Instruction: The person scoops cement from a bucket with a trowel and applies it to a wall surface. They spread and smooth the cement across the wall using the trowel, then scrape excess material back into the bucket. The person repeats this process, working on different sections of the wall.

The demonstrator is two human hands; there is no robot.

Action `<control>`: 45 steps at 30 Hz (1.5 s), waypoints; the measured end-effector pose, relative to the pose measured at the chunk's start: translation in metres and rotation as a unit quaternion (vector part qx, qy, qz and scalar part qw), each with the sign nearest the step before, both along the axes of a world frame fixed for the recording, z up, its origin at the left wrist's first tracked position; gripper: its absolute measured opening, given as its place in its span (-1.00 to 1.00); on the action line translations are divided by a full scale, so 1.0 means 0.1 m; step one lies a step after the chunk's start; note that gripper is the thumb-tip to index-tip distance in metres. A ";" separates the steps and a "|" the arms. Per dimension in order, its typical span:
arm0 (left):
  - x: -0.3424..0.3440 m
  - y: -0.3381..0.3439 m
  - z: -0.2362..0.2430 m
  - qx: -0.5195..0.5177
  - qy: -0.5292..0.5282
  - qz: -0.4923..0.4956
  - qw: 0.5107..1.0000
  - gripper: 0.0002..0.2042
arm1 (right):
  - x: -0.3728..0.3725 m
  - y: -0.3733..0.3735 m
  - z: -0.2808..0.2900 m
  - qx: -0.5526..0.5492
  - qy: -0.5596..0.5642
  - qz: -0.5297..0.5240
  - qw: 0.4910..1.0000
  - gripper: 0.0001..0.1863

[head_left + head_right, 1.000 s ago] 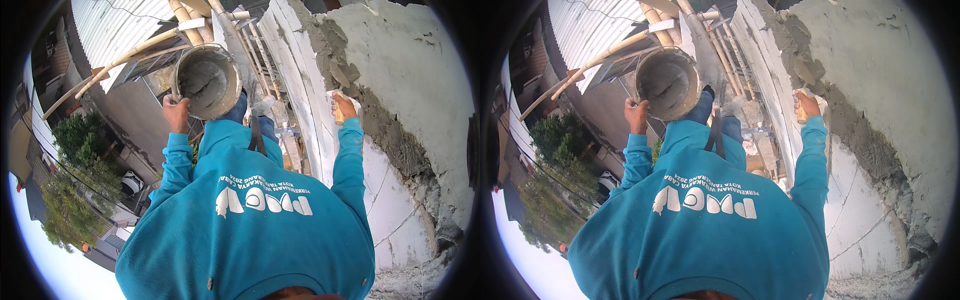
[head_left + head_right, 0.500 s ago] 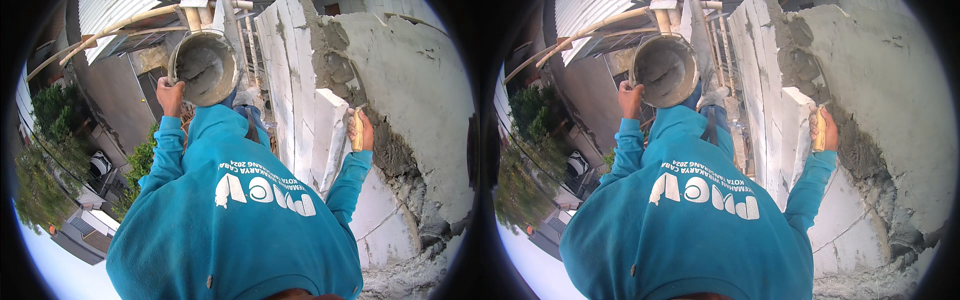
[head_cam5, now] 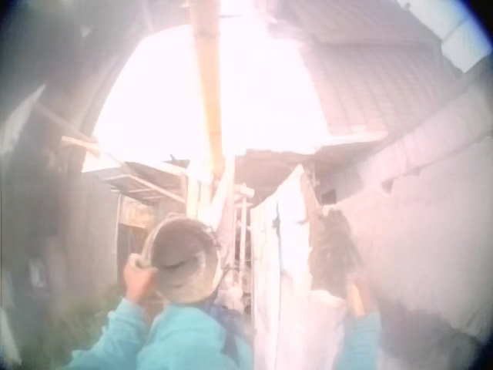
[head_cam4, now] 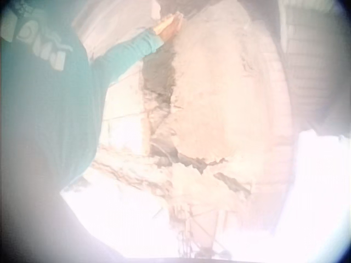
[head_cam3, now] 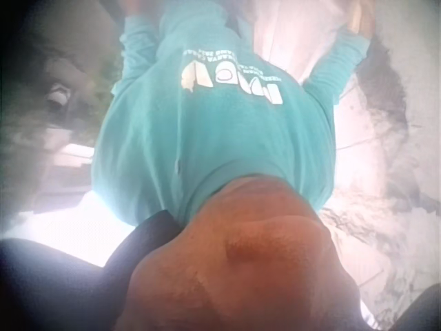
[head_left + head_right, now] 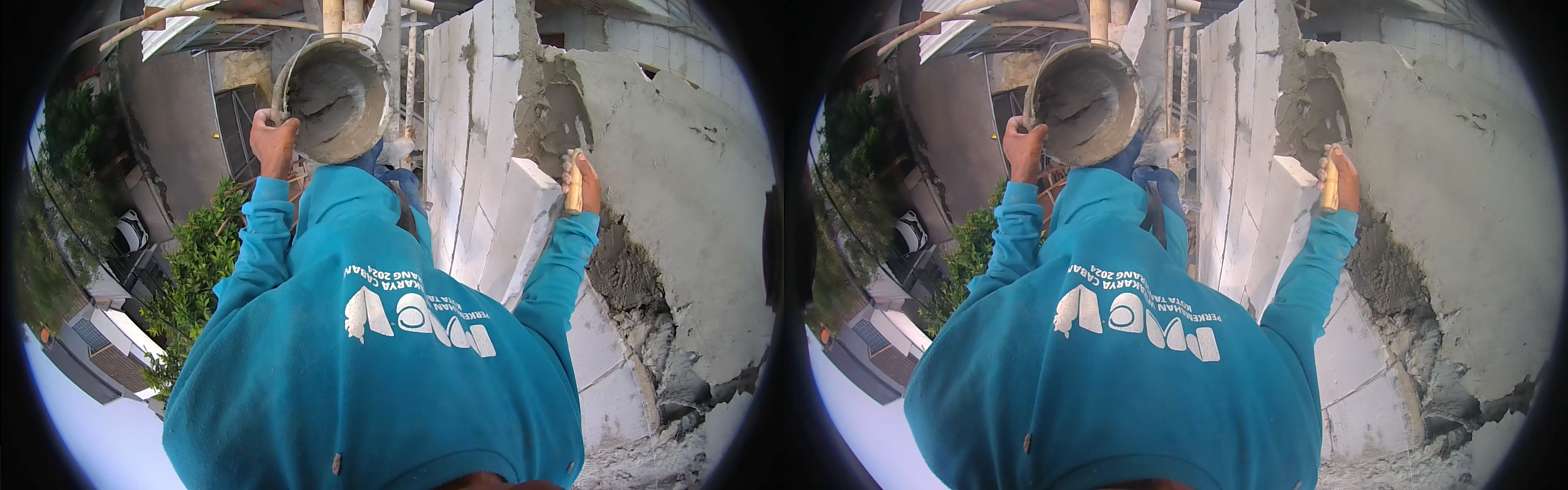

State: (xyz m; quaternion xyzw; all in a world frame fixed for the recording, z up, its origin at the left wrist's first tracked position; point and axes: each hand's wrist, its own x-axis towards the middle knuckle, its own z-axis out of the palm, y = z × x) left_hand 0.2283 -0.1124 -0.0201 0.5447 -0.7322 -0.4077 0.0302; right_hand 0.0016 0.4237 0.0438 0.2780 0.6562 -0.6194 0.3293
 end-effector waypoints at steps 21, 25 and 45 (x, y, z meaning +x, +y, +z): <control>0.31 0.01 0.05 0.009 -0.013 0.067 0.998 -0.72 | -0.36 -0.58 -0.84 0.104 0.067 0.029 0.992 -0.65; 0.28 0.01 0.02 -0.013 -0.002 0.043 0.999 -0.73 | -0.38 -0.54 -1.28 0.115 0.018 0.074 0.990 -0.63; 0.11 -0.05 0.10 0.018 0.052 0.021 0.998 -0.71 | 0.00 -0.29 -1.27 0.216 0.060 0.049 0.973 -0.66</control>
